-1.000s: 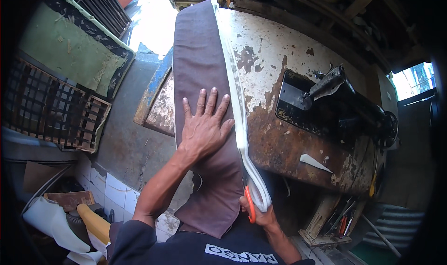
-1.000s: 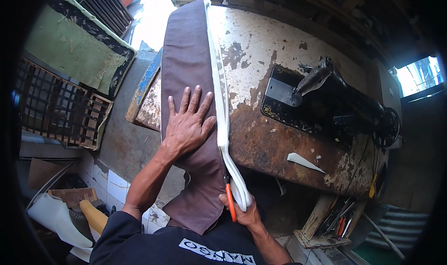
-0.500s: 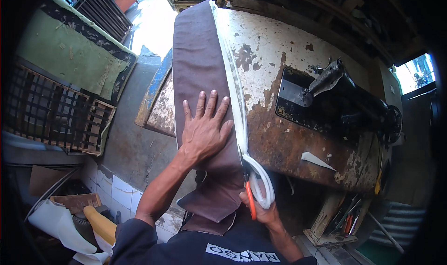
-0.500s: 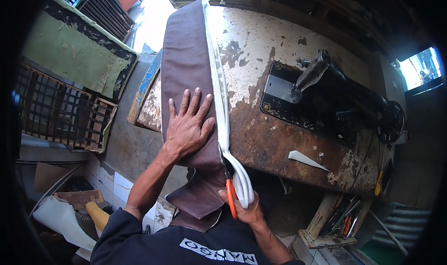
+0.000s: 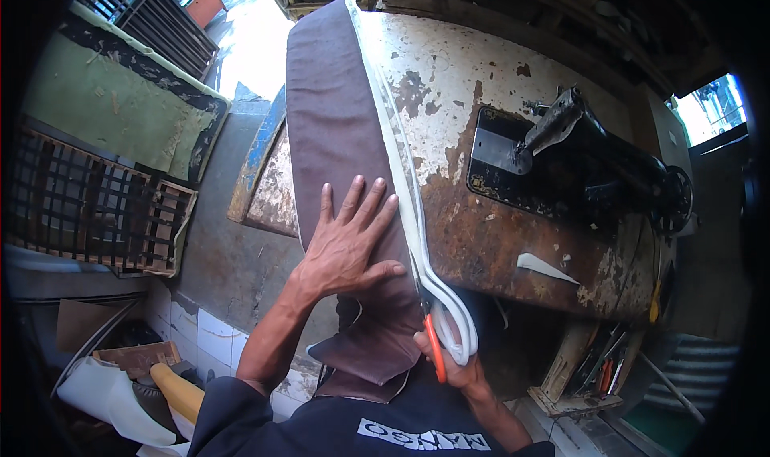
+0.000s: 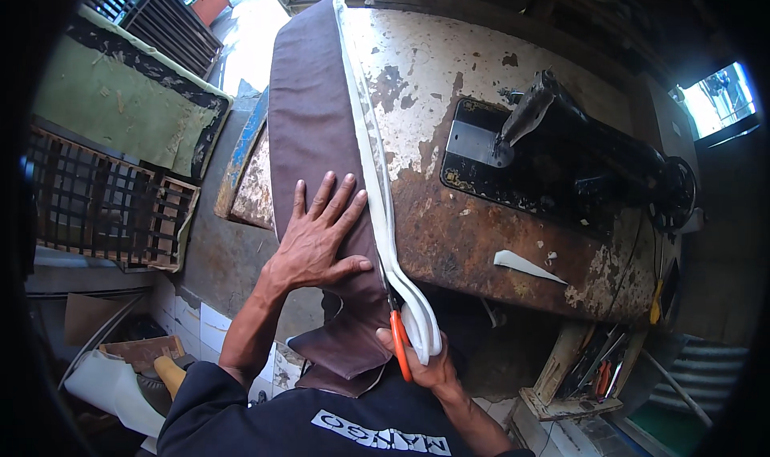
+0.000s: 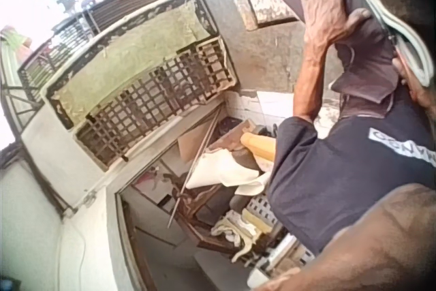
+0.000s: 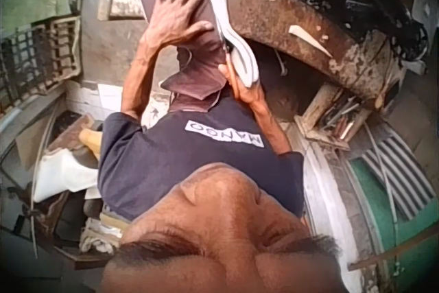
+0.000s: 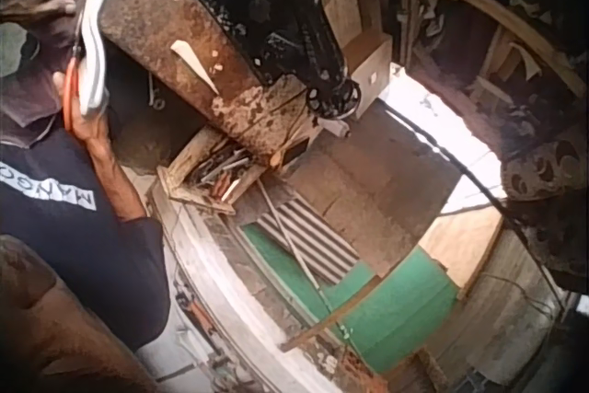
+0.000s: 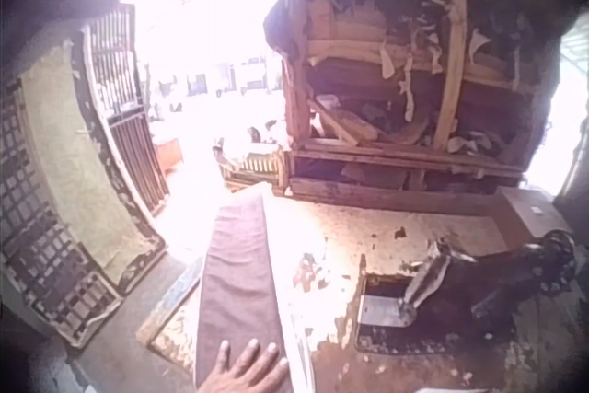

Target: The person aligns a brown fabric panel with white foam backing under a sewing machine, sews along the edge, and then trims the excess foam and fabric using shears.

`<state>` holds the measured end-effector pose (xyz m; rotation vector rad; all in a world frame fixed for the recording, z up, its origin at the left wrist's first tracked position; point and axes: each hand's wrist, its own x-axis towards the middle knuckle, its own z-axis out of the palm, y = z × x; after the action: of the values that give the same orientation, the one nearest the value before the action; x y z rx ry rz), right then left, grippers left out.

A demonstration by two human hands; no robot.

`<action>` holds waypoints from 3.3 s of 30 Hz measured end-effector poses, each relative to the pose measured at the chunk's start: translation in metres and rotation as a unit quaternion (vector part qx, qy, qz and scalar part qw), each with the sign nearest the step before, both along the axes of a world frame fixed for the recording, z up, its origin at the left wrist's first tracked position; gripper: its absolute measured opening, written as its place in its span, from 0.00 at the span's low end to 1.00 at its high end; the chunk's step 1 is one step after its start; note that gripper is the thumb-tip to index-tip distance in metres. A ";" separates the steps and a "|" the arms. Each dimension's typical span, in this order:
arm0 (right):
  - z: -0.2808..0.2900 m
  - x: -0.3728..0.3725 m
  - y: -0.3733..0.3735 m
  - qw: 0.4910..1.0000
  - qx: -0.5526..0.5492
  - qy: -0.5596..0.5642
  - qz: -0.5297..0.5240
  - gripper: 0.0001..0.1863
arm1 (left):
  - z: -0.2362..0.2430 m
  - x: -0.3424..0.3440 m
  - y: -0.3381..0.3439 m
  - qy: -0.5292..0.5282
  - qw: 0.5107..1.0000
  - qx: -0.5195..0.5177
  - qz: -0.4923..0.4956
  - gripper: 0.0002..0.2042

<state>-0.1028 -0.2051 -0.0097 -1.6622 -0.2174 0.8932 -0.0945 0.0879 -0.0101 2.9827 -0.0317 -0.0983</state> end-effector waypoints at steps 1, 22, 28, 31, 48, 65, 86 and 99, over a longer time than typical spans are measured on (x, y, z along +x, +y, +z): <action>0.001 0.002 0.002 1.000 0.020 -0.011 0.009 0.18 | 0.001 0.000 0.000 0.003 1.000 0.007 0.002 0.54; -0.009 -0.007 0.002 0.997 0.000 0.068 -0.032 0.26 | 0.010 -0.015 -0.022 0.014 0.999 -0.040 -0.016 0.57; -0.006 -0.003 0.006 0.997 -0.078 0.004 -0.001 0.27 | 0.017 -0.028 -0.031 0.015 0.994 -0.098 -0.041 0.53; -0.006 -0.006 0.011 0.998 -0.029 0.042 -0.044 0.25 | 0.028 -0.029 -0.028 0.032 0.990 -0.128 -0.049 0.53; -0.019 -0.019 0.010 0.994 -0.059 0.046 -0.084 0.24 | -0.001 0.011 -0.021 -0.021 0.997 -0.004 0.080 0.37; 0.012 -0.011 0.026 0.990 -0.040 0.063 -0.119 0.24 | 0.023 -0.025 -0.042 0.023 0.995 -0.085 0.047 0.40; 0.009 -0.013 0.034 0.979 0.018 0.150 -0.137 0.21 | -0.009 0.029 -0.034 -0.072 0.990 -0.022 0.123 0.29; 0.004 -0.012 0.036 0.987 -0.016 0.091 -0.128 0.25 | 0.003 -0.001 -0.056 -0.083 0.990 -0.048 0.107 0.29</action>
<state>-0.1147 -0.1686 -0.0058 -1.5848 0.1345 0.8492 -0.0955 0.0318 -0.0074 2.8675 0.2547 0.1714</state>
